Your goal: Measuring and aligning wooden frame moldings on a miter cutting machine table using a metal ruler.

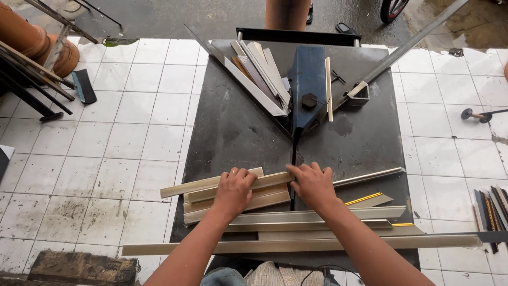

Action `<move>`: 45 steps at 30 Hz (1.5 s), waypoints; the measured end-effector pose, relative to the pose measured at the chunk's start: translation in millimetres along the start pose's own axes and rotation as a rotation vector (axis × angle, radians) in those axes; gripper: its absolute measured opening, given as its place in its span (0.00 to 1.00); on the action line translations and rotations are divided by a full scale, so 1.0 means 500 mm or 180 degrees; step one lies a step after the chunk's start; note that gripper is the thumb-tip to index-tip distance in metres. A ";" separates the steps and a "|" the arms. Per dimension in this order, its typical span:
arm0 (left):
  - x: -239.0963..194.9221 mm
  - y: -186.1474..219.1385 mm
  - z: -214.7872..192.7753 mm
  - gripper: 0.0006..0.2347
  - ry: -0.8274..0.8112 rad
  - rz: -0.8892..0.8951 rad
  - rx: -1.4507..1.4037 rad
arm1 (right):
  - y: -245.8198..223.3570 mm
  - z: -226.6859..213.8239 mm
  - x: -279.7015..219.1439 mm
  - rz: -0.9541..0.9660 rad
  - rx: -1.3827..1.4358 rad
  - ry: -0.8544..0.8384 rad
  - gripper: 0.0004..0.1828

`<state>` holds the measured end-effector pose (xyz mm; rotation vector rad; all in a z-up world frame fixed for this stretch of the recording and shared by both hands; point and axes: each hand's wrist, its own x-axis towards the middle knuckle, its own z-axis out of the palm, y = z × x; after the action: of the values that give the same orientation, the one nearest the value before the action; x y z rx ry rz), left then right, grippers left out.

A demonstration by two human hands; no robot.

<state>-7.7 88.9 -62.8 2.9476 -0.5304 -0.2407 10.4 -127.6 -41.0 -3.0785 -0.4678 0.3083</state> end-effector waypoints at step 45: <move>0.191 0.046 -0.093 0.33 -0.0886 -0.0111 0.0238 | 0.167 0.034 0.104 0.1570 0.0650 -0.1835 0.42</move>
<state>81.3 38.4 -26.1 3.0147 -0.5315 -0.6558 80.3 -192.2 -71.3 -2.8116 0.3263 1.1771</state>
